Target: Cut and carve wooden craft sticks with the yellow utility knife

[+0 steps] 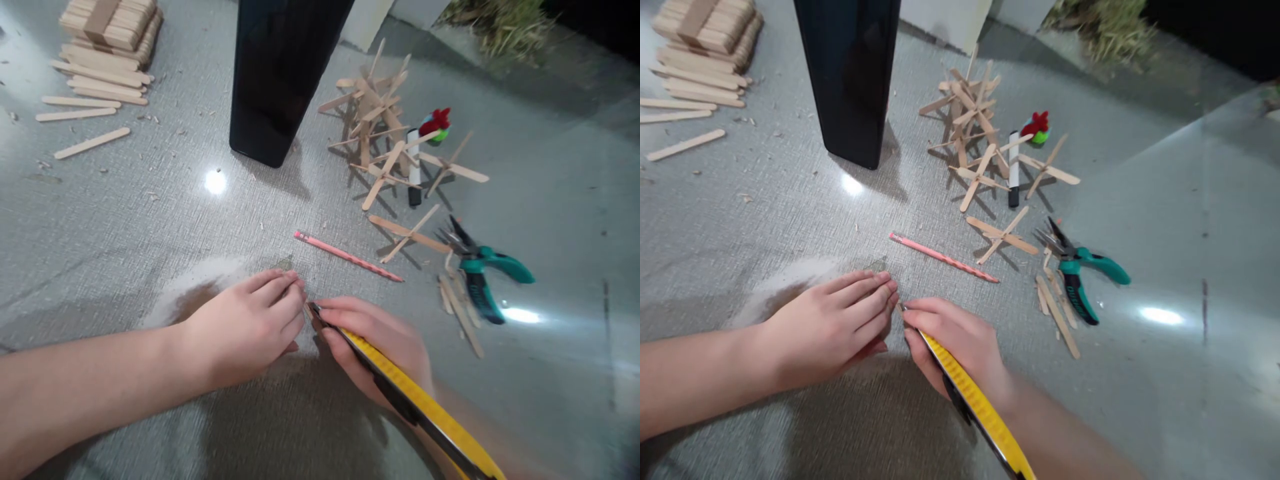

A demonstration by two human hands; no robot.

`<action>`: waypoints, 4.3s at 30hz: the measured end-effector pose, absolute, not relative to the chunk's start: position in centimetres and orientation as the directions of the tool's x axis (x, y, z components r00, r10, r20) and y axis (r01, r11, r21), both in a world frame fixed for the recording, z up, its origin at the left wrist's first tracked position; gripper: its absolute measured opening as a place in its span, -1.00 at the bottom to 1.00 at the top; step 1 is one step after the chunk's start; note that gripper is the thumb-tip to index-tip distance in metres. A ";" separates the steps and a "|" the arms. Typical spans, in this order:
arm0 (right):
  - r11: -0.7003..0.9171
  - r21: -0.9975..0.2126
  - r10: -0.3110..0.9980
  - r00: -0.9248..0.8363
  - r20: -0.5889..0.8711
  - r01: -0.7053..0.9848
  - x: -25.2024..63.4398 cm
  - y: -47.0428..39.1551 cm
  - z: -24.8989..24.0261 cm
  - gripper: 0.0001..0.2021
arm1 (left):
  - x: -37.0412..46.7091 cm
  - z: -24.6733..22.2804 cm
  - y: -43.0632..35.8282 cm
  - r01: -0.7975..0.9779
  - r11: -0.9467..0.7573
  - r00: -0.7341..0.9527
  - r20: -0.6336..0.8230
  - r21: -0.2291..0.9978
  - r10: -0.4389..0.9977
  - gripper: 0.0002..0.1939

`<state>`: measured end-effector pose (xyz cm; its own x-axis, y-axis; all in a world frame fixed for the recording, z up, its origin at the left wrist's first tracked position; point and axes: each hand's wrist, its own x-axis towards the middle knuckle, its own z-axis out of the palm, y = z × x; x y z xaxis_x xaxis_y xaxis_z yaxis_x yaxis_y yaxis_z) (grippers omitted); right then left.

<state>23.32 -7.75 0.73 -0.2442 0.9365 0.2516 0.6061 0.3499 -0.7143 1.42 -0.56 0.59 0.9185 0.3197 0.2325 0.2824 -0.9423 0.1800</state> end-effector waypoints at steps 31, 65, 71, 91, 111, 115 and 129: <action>0.335 -0.644 0.942 -0.265 0.207 0.688 23.2 -7.1 1.4 -0.83 | 1.5 0.6 -0.6 0.305 -0.937 0.911 0.236 0.170 0.339 -0.64; 0.379 -0.771 0.886 -0.442 0.142 0.512 24.8 -7.7 0.5 -0.83 | 2.2 1.3 -1.7 0.369 -0.929 0.915 0.158 0.038 0.370 -0.51; 0.396 -0.758 0.886 -0.432 0.168 0.518 24.5 -7.5 0.6 -0.82 | 2.1 1.2 -1.4 0.352 -0.934 0.917 0.180 0.063 0.357 -0.52; 0.424 -0.678 0.901 -0.352 0.252 0.600 24.1 -6.6 0.9 -0.78 | 2.1 0.9 -1.4 0.326 -0.939 0.929 0.150 0.105 0.340 -0.40; 0.418 -0.691 0.895 -0.397 0.203 0.590 24.0 -6.8 1.4 -0.82 | 2.2 1.2 -2.4 0.401 -0.915 0.906 0.130 0.045 0.403 -0.43; 0.421 -0.676 0.897 -0.387 0.213 0.605 24.1 -7.1 1.1 -0.81 | 2.1 1.1 -2.1 0.387 -0.920 0.911 0.131 0.058 0.391 -0.42; 0.372 -0.710 0.925 -0.306 0.227 0.598 24.2 -7.4 1.0 -0.73 | 2.1 1.0 -2.0 0.333 -0.940 0.931 0.134 0.075 0.340 -0.42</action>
